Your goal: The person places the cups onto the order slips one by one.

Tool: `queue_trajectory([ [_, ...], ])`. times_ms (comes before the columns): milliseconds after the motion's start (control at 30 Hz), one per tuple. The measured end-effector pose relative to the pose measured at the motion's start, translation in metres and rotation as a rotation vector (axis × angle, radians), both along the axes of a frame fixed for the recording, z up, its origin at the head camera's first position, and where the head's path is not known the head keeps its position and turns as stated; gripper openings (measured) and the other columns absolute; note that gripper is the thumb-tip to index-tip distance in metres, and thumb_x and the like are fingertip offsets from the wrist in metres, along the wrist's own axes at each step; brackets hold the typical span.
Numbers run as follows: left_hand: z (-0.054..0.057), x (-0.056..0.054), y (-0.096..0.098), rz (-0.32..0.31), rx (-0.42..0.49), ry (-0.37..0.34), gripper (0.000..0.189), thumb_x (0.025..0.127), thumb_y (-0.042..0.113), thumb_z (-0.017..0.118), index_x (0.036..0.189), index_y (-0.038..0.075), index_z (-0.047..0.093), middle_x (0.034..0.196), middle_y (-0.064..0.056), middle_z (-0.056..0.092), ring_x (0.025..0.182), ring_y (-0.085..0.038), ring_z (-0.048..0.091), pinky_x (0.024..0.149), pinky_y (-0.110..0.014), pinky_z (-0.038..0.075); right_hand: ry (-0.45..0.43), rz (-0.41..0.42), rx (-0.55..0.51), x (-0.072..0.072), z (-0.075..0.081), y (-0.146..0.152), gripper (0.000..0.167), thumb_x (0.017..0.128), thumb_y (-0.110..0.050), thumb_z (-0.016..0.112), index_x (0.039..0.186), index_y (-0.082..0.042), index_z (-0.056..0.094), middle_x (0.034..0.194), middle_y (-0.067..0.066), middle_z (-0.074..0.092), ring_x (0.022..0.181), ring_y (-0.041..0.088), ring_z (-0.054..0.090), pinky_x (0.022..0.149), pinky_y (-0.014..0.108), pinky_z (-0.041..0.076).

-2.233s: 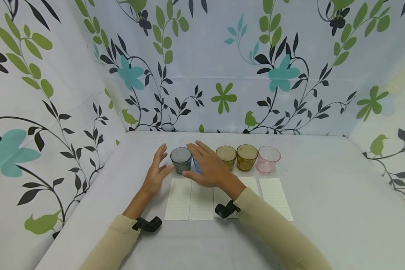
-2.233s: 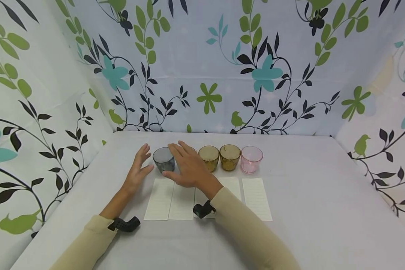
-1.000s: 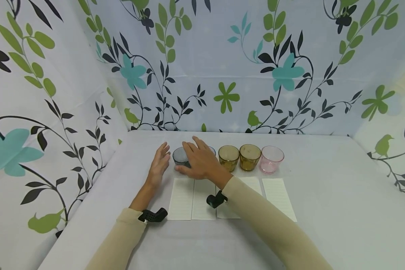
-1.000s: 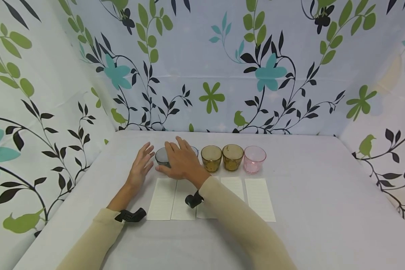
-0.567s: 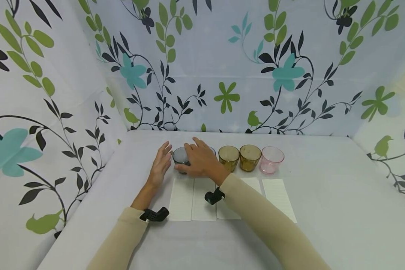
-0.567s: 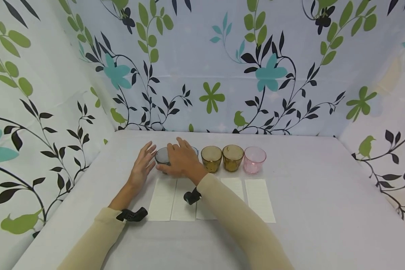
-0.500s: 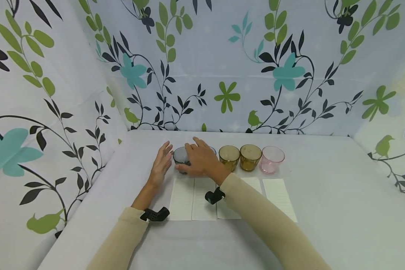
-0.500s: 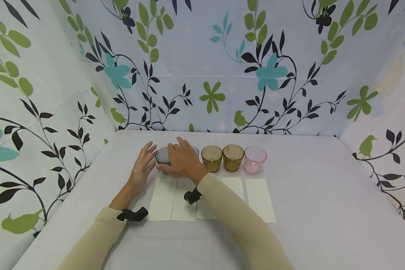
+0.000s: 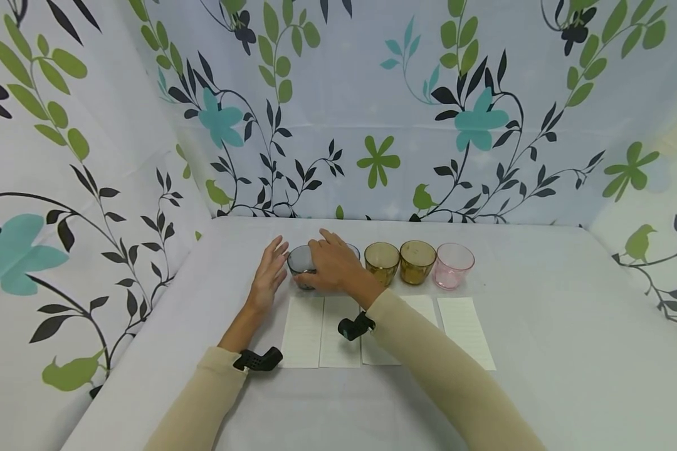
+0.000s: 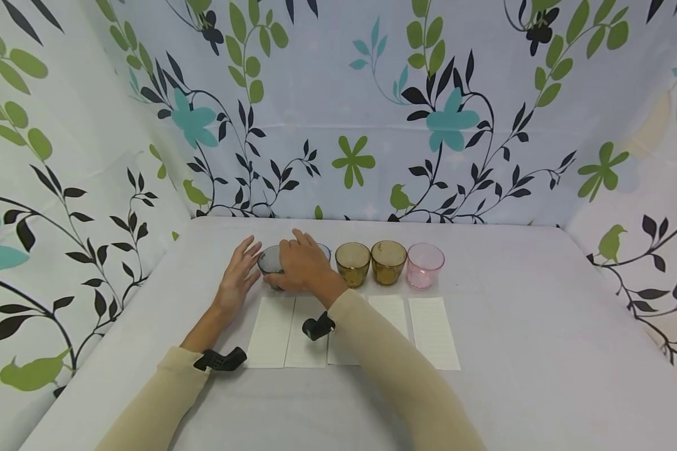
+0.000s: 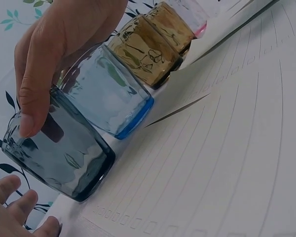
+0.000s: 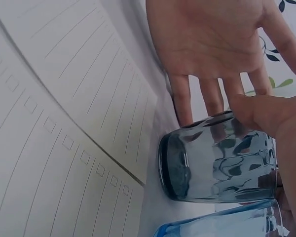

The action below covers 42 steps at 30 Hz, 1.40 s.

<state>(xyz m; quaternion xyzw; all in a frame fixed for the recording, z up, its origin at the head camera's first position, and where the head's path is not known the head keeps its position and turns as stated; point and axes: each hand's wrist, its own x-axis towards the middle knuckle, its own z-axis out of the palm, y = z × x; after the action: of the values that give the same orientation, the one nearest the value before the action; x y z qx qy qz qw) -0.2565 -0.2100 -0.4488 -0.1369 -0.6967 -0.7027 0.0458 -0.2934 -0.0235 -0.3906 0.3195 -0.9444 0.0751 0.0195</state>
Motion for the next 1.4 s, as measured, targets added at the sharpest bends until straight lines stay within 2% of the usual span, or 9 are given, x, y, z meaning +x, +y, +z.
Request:
queue_trajectory([
  [333,0.002,0.002,0.001,0.014,0.002,-0.009,0.06,0.108,0.036,0.032,0.162,0.017,0.016,0.166,-0.014,0.02,0.155,-0.035,0.015,0.122,-0.065,0.013,-0.019,-0.015,-0.05,0.002,0.002,-0.001,0.086,0.093,-0.061,0.062,0.151,0.0,0.042,0.151,0.013,0.051,0.154,0.027,0.022,0.126,0.04,0.022],
  [533,0.003,0.004,0.001,0.014,-0.006,-0.008,0.061,0.107,0.037,0.031,0.162,0.017,0.016,0.166,-0.014,0.02,0.154,-0.036,0.016,0.121,-0.066,0.013,-0.02,-0.012,-0.096,0.002,0.005,-0.001,0.086,0.092,-0.06,0.065,0.15,-0.001,0.043,0.153,0.013,0.049,0.153,0.026,0.025,0.122,0.042,0.03],
  [667,0.004,0.005,-0.001,0.011,0.004,-0.006,0.06,0.108,0.037,0.029,0.163,0.016,0.015,0.166,-0.015,0.021,0.153,-0.037,0.018,0.121,-0.067,0.014,-0.042,-0.025,-0.137,0.003,0.01,0.001,0.088,0.091,-0.059,0.066,0.152,-0.002,0.04,0.158,0.015,0.041,0.149,0.027,0.032,0.115,0.045,0.041],
  [833,0.005,0.006,-0.002,0.011,0.027,-0.022,0.059,0.108,0.034,0.026,0.163,0.016,0.014,0.166,-0.016,0.02,0.153,-0.035,0.02,0.121,-0.066,0.014,-0.094,-0.029,-0.221,0.005,0.016,0.004,0.09,0.091,-0.055,0.069,0.155,-0.002,0.035,0.157,0.016,0.04,0.14,0.027,0.044,0.109,0.044,0.047],
  [1033,0.007,0.008,-0.002,-0.036,0.108,-0.049,0.059,0.107,0.03,0.024,0.163,0.018,0.011,0.167,-0.014,0.017,0.153,-0.036,0.016,0.122,-0.066,0.011,-0.185,-0.038,-0.368,0.008,0.018,0.005,0.088,0.09,-0.051,0.073,0.155,-0.004,0.035,0.149,0.015,0.049,0.127,0.026,0.053,0.102,0.044,0.05],
  [1133,0.007,0.011,-0.002,-0.05,0.127,-0.055,0.059,0.107,0.031,0.023,0.163,0.019,0.011,0.167,-0.013,0.016,0.154,-0.036,0.015,0.122,-0.065,0.01,-0.231,-0.046,-0.427,0.013,0.019,0.006,0.088,0.089,-0.049,0.074,0.155,-0.005,0.034,0.147,0.016,0.05,0.126,0.028,0.054,0.102,0.048,0.05],
  [1400,0.008,0.017,-0.002,-0.08,0.133,-0.04,0.058,0.107,0.033,0.023,0.163,0.021,0.012,0.167,-0.013,0.016,0.153,-0.036,0.015,0.122,-0.065,0.008,-0.203,-0.058,-0.563,0.026,0.02,0.008,0.083,0.088,-0.04,0.076,0.154,-0.009,0.038,0.144,0.012,0.052,0.124,0.027,0.055,0.097,0.046,0.053],
])
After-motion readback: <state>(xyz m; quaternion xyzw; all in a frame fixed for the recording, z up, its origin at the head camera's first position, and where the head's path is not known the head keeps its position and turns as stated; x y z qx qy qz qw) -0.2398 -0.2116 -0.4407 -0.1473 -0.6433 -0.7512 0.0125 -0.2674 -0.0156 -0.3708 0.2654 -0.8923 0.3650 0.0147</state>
